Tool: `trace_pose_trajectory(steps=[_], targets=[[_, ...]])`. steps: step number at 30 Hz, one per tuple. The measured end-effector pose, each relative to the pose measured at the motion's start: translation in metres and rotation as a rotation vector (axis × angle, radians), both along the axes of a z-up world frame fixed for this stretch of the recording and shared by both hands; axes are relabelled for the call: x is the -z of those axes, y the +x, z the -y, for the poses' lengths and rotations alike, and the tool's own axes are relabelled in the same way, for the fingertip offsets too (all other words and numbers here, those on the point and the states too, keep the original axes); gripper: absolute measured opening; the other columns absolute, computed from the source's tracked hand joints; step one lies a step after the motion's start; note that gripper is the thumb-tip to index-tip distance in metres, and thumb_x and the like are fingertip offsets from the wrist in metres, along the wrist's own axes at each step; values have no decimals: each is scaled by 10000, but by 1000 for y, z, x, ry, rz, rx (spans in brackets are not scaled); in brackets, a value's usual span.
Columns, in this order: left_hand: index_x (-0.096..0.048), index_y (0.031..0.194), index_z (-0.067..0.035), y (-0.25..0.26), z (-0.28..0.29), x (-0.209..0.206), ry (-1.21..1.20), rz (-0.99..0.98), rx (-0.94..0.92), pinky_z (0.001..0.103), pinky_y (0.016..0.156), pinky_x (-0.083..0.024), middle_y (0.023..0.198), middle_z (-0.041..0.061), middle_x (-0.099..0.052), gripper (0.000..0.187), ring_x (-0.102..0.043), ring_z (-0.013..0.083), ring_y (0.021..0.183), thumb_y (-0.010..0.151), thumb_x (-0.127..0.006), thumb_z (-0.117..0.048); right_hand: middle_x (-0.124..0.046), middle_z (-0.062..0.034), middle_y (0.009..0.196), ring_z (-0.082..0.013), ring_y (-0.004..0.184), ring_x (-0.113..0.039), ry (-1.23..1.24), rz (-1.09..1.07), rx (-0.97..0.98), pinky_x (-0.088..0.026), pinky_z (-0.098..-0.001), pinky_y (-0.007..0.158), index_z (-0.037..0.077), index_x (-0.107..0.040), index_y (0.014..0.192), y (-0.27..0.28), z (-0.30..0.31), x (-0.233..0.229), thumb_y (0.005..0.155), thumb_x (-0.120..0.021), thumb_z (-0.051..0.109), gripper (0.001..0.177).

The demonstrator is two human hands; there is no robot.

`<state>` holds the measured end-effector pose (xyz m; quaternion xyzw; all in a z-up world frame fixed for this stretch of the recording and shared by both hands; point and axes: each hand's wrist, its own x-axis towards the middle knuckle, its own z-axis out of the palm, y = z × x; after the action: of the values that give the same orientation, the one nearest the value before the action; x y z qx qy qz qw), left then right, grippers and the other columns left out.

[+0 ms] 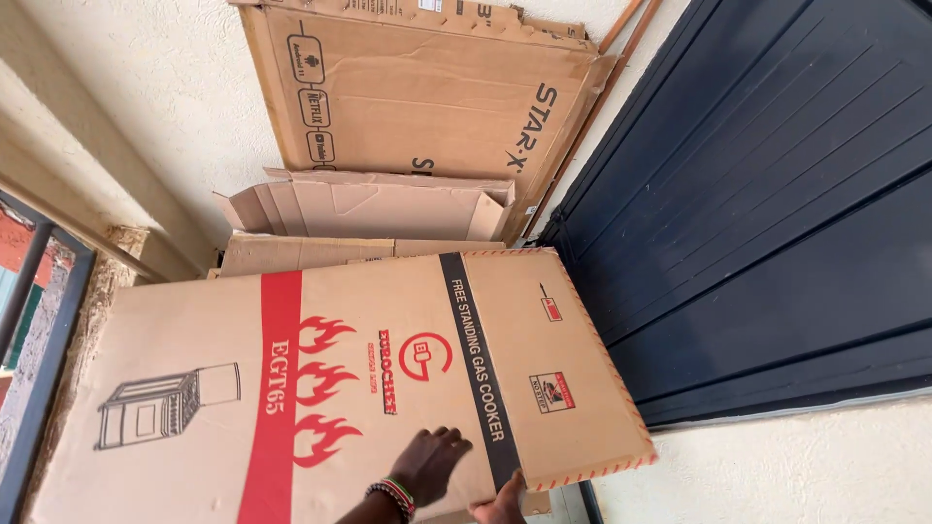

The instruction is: Moving and organizing cardboard boxes and other stored items on a balcony.

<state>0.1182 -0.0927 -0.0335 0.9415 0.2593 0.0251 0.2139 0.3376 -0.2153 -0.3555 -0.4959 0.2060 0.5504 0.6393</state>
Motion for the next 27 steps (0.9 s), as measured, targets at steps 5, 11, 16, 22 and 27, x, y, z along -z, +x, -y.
trace_pose_trajectory(steps=[5,11,16,22,27], targets=[[-590,1319,-90,-19,-25,-15,-22,32,-167,441,949,-488,1225,94,-621,545,-584,281,1181,785,-647,10,-570,-288,1425,-394,1282,-591,390,-39,-45,-470,-507,1079,-15,-380,1489,-16,-120,-159,1003,-470,519,727],[-535,1357,-64,-31,-51,-41,30,6,-205,435,954,-501,1215,110,-610,542,-593,281,1164,828,-638,-10,-677,-231,1277,-330,1156,-685,394,309,-423,-560,-450,988,-4,-461,1445,-18,-205,-297,1032,-468,449,613],[-520,1366,-76,-31,-80,-67,24,58,-288,438,959,-501,1208,110,-614,545,-596,289,1159,835,-624,-11,-748,-183,1130,-295,990,-752,185,575,-639,-574,-415,871,42,-550,1349,-4,-252,-326,1029,-514,370,459],[-498,1399,-96,-28,-136,-75,-48,77,-455,439,974,-495,1249,106,-609,581,-610,289,1149,833,-603,-15,-772,-151,1072,-266,918,-771,127,746,-898,-595,-401,805,90,-591,1261,19,-325,-299,1007,-558,329,351],[-490,1390,-74,-20,-194,-69,-72,125,-549,441,978,-492,1263,124,-603,574,-599,294,1167,835,-632,-55,-769,-172,1093,-283,947,-760,134,708,-1016,-611,-408,806,45,-597,1261,38,-410,-263,1005,-585,325,380]])
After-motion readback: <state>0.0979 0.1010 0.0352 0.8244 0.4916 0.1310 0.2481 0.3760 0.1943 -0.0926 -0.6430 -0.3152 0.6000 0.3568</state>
